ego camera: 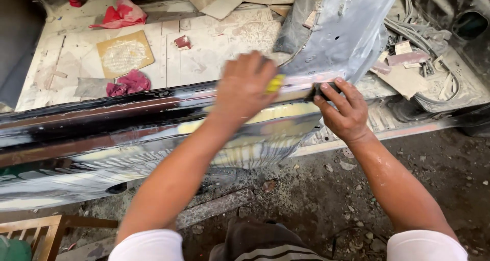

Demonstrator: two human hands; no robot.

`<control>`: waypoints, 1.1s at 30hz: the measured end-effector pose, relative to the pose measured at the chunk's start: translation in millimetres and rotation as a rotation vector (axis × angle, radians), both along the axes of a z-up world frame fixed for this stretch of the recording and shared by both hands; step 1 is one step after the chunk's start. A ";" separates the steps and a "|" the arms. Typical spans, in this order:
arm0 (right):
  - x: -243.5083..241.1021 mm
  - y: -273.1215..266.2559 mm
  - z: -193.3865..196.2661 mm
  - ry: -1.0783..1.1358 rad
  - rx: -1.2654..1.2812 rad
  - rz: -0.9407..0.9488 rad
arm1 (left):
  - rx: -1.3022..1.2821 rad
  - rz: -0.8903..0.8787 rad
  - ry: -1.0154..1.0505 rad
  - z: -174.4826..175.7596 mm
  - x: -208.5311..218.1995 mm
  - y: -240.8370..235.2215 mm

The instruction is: The person wets a sanding block in a bucket and proceeds to sand the edge of a car door frame. They alternate between sanding with the block and wiping the surface with a yellow cloth to remove dust.

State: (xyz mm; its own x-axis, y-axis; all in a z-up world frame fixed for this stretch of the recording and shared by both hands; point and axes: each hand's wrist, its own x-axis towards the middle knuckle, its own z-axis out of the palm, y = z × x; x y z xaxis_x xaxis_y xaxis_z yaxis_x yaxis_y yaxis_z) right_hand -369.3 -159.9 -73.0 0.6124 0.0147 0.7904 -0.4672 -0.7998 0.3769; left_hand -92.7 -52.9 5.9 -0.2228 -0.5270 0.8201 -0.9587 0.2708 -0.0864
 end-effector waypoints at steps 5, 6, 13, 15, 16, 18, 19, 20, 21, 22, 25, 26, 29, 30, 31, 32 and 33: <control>85.8 25.3 1.4 0.060 -0.006 0.222 | 0.058 0.087 0.113 6.1 46.2 18.9; 113.0 31.6 3.7 0.084 -0.011 0.315 | 0.017 0.074 0.209 8.8 47.1 15.9; 112.4 26.6 4.7 0.224 -0.017 0.364 | -0.003 0.222 0.279 18.8 92.7 28.2; 57.0 -9.2 -9.2 0.166 -0.117 0.222 | 0.108 0.447 0.355 11.7 122.5 40.5; 47.2 -8.1 -4.3 0.166 -0.117 0.229 | 0.107 0.454 0.356 14.9 119.5 38.2; 31.4 -9.9 7.4 0.139 -0.128 0.169 | 0.275 0.454 0.401 21.7 115.1 36.7; 45.2 -7.1 3.5 0.139 -0.122 0.173 | 0.280 0.459 0.401 22.8 115.1 37.4; 58.1 -4.2 0.0 0.108 -0.134 0.239 | 0.372 0.470 0.421 24.3 114.2 37.9; 71.6 -5.6 0.2 0.072 -0.159 0.300 | 0.451 0.475 0.437 29.6 113.8 34.1; 100.8 9.4 8.4 0.068 -0.166 0.299 | 0.443 0.474 0.433 32.6 114.9 32.0; 168.4 52.6 23.0 0.154 0.000 0.459 | 0.530 0.522 0.439 30.8 114.4 32.7; 181.5 60.0 26.9 0.186 -0.005 0.475 | 0.557 0.538 0.452 30.4 114.7 32.8; 179.8 57.8 29.9 0.242 -0.048 0.459 | 0.591 0.564 0.463 31.2 117.5 35.4; 171.6 52.4 29.1 0.268 -0.084 0.415 | 0.602 0.564 0.463 31.1 118.3 35.5; 143.1 35.6 20.4 0.270 -0.087 0.416 | 0.599 0.563 0.465 31.1 118.7 34.0; 114.8 18.5 11.6 0.235 -0.097 0.376 | 0.600 0.557 0.457 30.9 119.2 32.3; 86.3 2.8 1.7 0.200 -0.102 0.337 | 0.606 0.553 0.449 29.8 119.5 31.8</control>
